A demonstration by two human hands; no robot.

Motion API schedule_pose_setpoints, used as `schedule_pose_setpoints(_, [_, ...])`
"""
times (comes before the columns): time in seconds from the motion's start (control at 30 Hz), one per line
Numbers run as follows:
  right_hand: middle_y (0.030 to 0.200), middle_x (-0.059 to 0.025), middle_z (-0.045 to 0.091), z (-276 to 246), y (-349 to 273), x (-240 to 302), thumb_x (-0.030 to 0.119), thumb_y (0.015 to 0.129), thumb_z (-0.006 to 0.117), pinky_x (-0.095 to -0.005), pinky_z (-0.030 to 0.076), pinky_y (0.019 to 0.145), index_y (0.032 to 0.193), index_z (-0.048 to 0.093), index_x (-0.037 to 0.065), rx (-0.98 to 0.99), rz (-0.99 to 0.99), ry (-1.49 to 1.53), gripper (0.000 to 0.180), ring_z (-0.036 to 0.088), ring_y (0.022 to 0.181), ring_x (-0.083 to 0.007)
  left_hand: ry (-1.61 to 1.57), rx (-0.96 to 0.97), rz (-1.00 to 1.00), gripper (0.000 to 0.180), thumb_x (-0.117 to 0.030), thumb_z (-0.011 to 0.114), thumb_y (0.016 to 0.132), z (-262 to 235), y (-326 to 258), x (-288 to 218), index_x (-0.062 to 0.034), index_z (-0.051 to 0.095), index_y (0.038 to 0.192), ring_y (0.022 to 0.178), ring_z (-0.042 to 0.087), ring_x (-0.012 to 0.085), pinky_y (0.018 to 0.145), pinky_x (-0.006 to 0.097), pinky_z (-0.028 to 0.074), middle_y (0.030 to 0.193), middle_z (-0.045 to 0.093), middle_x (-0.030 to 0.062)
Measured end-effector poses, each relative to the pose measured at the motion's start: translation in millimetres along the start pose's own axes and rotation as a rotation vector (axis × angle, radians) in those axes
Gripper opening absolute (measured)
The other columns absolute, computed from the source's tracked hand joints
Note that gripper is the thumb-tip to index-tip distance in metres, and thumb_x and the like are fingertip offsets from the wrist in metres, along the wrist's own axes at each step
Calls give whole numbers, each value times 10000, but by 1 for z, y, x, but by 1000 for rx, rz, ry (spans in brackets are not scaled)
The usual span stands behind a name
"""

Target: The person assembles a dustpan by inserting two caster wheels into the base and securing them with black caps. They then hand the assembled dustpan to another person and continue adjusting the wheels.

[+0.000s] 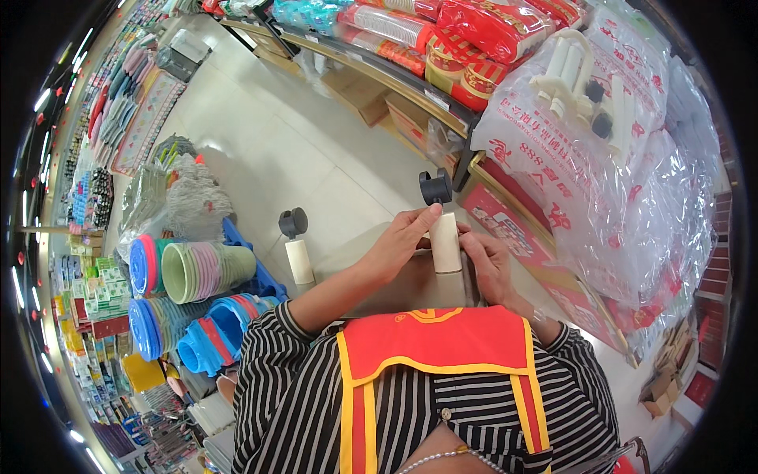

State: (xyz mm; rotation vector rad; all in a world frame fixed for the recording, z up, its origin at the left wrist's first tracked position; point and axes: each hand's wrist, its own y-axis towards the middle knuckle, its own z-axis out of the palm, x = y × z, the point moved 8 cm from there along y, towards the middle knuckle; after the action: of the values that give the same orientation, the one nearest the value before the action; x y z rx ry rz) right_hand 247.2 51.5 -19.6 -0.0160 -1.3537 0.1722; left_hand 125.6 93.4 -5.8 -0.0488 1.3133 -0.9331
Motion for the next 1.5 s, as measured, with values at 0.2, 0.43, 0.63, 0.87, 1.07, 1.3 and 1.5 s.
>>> schedule_pose_setpoints(0.2, [956,-105,618,-1,10,54,61,839,643,-281,491,758,1017,635,3,-232,-433,-353,187,602,860,-173,5,-51,46,505,-445,366,1000,-8,-4,8,-6,557,1162,924,592,120,887,280,459,1014,623,51])
schedule_pose_setpoints(0.43, [880,-113,630,25,28,60,54,815,662,-279,478,702,939,647,-7,-126,-470,-453,138,608,781,-188,-149,-182,131,405,-374,420,997,-8,-15,6,-25,540,1165,905,578,90,850,267,470,989,606,18])
schedule_pose_setpoints(0.63, [742,-85,602,26,35,57,57,841,646,-269,440,626,783,628,-10,-169,-422,-363,91,573,691,-164,-191,-242,136,363,-336,434,995,-15,-16,13,-14,570,1096,882,572,82,821,263,477,955,608,11])
schedule_pose_setpoints(0.87, [705,-79,583,26,30,61,44,846,639,-274,423,577,754,603,-12,-196,-460,-420,113,557,633,-160,203,-397,463,340,-261,467,986,-27,-18,8,39,558,853,665,415,120,606,290,398,709,535,48])
schedule_pose_setpoints(1.07, [697,-78,580,25,34,57,39,845,634,-274,421,577,749,603,-7,-194,-485,-367,111,550,627,-160,271,-473,558,161,-118,551,937,-28,-34,-8,32,600,910,679,497,111,614,254,431,717,567,58])
schedule_pose_setpoints(1.3, [688,-79,574,27,40,56,43,851,624,-279,415,573,750,607,-3,-166,-495,-395,112,540,619,-162,173,-527,766,177,92,494,856,-30,-47,-16,41,623,967,860,581,128,789,237,458,925,621,76])
schedule_pose_setpoints(1.5, [673,-77,555,24,40,58,39,853,618,-276,403,557,739,596,-7,-163,-477,-385,124,524,609,-160,473,-516,848,253,139,490,726,-28,-45,-28,23,615,912,789,636,247,690,279,492,885,633,141])
